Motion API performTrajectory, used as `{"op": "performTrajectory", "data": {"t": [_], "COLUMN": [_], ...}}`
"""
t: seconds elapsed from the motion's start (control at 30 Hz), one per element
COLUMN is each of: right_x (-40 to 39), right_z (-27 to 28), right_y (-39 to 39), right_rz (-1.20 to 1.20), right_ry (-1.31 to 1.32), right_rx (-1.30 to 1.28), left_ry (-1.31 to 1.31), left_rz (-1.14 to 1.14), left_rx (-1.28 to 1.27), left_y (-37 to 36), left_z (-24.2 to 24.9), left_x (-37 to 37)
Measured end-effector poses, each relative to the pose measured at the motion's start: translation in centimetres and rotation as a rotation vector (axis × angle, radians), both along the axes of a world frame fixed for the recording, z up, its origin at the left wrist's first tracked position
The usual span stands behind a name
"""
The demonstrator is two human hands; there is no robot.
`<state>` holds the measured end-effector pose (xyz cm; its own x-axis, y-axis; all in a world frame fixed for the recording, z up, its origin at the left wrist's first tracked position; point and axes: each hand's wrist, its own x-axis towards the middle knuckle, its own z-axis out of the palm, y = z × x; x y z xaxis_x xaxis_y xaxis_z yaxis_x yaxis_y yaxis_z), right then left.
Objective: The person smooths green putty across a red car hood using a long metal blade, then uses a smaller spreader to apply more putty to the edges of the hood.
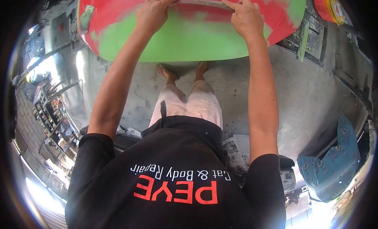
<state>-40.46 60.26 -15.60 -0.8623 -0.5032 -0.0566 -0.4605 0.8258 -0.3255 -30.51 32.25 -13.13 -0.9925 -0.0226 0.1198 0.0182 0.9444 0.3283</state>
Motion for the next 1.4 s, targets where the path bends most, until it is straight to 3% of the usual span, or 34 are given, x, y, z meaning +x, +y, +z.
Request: {"op": "performTrajectory", "data": {"t": [0.27, 1.4], "right_x": [-0.2, 14.3], "right_z": [2.0, -1.9], "right_y": [-1.0, 4.3], "right_rz": [-0.071, -0.043], "right_ry": [-0.223, 0.031], "right_rx": [0.089, -0.100], "left_ry": [-0.060, -0.025], "left_rz": [-0.017, 0.121], "left_rx": [-0.052, -0.118], "left_y": [-0.4, 6.9], "left_z": [-0.5, -1.6], "left_x": [-0.3, 14.1]}}
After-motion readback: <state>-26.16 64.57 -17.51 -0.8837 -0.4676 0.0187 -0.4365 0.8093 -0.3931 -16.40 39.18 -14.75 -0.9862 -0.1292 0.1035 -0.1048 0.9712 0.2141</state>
